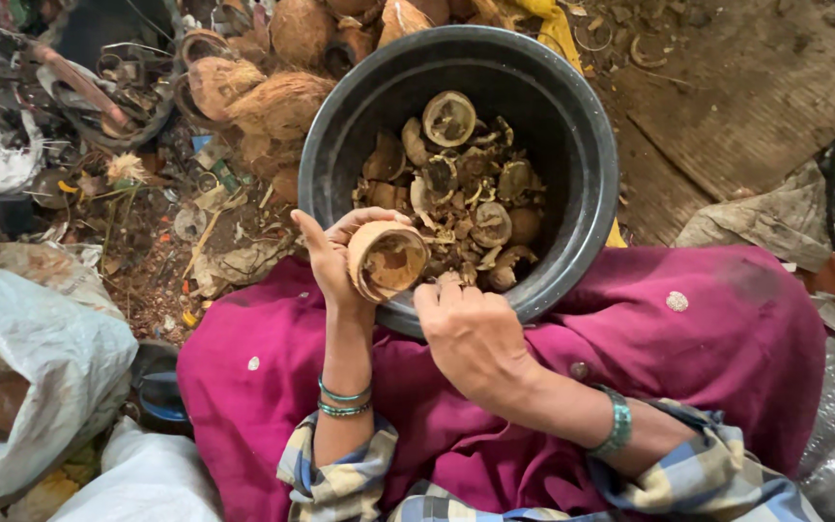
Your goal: The person sits on the ground with a large basin of coconut shell halves on their lap, holding a shell half in one hand and scraping the dried inner material out with a small knife. Scraped debris falls into the basin, and finished shell halves are set aside among piles of shells.
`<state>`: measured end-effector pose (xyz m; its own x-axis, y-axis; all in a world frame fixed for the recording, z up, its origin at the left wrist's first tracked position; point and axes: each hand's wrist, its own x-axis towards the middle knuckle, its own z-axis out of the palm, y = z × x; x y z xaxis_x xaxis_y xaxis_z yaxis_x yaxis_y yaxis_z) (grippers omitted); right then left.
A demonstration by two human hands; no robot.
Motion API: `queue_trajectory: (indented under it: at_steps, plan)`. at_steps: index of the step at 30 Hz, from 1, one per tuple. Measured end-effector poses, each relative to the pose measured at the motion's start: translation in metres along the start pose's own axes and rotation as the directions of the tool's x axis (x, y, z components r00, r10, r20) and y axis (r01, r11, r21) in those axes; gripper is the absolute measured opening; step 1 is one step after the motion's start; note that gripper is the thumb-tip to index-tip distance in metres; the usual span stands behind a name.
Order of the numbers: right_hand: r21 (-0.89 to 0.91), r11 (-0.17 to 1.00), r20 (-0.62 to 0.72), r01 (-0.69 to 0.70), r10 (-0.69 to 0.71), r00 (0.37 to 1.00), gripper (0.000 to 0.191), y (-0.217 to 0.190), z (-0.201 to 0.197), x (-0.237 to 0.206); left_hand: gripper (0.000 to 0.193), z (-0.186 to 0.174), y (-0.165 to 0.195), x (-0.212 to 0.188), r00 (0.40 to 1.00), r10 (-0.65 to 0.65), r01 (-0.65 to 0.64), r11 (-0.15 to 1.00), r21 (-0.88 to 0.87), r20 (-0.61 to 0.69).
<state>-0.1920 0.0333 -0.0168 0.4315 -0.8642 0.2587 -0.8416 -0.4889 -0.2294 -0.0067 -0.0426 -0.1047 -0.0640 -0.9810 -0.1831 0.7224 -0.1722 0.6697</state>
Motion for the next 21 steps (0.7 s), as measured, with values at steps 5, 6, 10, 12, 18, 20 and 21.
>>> queue_trajectory:
  at_steps: [5, 6, 10, 12, 18, 20, 21]
  plan:
    - [-0.043, 0.998, -0.015, -0.048, 0.048, 0.999, 0.005, -0.003, 0.018, 0.004, 0.103, 0.006, -0.001, 0.003, 0.997, 0.062, -0.056, 0.989, 0.134, -0.041]
    - [-0.027, 0.998, -0.009, -0.053, 0.052, 0.999, 0.004, -0.004, 0.021, 0.004, 0.101, 0.008, -0.002, 0.004, 0.993, 0.078, -0.066, 0.988, 0.141, -0.085]
    - [0.002, 0.996, 0.004, -0.088, 0.088, 0.996, 0.007, 0.001, 0.033, 0.013, 0.095, 0.025, -0.013, 0.004, 0.833, 0.55, -0.298, 0.345, 0.89, 0.066]
    - [0.06, 0.992, 0.051, -0.112, 0.109, 0.993, 0.009, 0.009, 0.036, 0.018, 0.094, 0.029, -0.016, 0.001, 0.865, 0.501, -0.223, 0.448, 0.866, -0.037]
    - [0.213, 0.959, 0.178, -0.186, 0.149, 0.973, 0.013, 0.037, 0.027, 0.024, 0.09, 0.014, -0.016, 0.009, 0.917, 0.379, -0.308, 0.871, 0.383, -0.126]
    - [0.207, 0.96, 0.19, -0.191, 0.152, 0.97, 0.014, 0.042, 0.02, 0.027, 0.086, 0.006, -0.012, 0.012, 0.96, 0.247, -0.229, 0.964, 0.138, -0.133]
    - [0.199, 0.957, 0.224, -0.213, 0.167, 0.96, 0.015, 0.043, 0.017, 0.029, 0.082, 0.003, -0.009, 0.013, 0.969, 0.202, -0.193, 0.978, 0.076, -0.144]
